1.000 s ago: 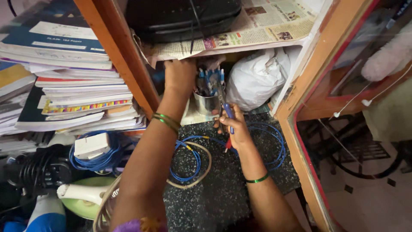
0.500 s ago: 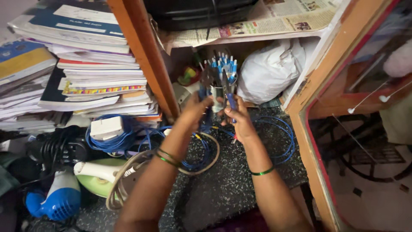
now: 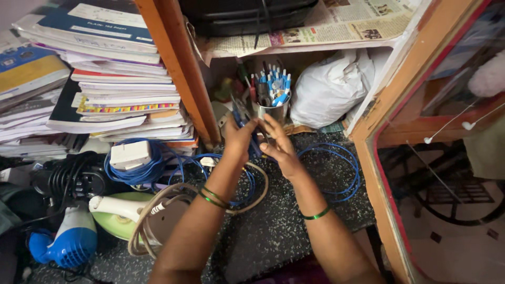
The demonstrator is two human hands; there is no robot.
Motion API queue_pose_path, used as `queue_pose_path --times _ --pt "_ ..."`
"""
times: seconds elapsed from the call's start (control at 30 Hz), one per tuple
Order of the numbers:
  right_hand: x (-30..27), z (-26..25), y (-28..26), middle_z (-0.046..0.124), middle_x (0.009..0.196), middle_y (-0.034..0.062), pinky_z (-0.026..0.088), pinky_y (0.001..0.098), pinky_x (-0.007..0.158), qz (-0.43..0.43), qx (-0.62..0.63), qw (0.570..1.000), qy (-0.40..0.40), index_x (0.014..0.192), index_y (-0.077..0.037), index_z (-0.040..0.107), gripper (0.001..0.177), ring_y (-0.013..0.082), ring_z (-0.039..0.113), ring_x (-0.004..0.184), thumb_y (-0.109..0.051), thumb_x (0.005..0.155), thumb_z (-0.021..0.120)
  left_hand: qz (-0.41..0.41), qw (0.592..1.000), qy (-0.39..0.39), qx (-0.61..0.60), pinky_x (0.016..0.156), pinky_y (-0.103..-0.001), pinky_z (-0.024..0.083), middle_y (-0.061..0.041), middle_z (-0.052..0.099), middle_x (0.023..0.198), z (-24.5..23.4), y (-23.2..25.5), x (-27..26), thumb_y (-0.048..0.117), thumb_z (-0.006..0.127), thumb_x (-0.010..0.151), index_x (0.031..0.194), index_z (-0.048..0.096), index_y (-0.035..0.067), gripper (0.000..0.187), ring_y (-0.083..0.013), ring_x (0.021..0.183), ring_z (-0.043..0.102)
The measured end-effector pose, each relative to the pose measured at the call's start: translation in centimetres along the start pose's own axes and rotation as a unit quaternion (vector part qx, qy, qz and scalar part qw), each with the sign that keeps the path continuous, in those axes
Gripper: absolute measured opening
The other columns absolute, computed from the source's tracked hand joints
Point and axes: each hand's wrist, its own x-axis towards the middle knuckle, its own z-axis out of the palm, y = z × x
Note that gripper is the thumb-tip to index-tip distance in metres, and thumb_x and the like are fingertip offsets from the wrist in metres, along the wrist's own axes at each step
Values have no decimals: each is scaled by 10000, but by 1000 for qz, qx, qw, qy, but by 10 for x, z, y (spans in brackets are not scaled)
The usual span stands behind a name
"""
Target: The person organizes a cluttered desk by picking up and placing down various items, including an iron, hair dryer, extension cord, and a black electronic device. They wrap the iron's cord and place the items back on the desk or shelf.
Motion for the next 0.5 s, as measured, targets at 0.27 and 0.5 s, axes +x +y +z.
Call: queue_pose_path --times 0.27,0.5 --pt "3 -7 2 562 1357 108 548 311 904 11 -41 999 15 1574 -114 304 788 169 545 1113 -112 887 690 20 942 44 333 801 -417 582 -188 766 985 -10 25 104 186 834 715 1041 711 -26 408 -300 890 742" --pt "4 -11 7 579 1317 107 571 290 868 21 -31 999 18 1573 -121 320 779 137 555 1059 -31 889 682 -2 775 19 632 907 -468 546 -241 721 1077 -18 10 202 393 795 808 1109 704 -7 509 -373 1030 705"
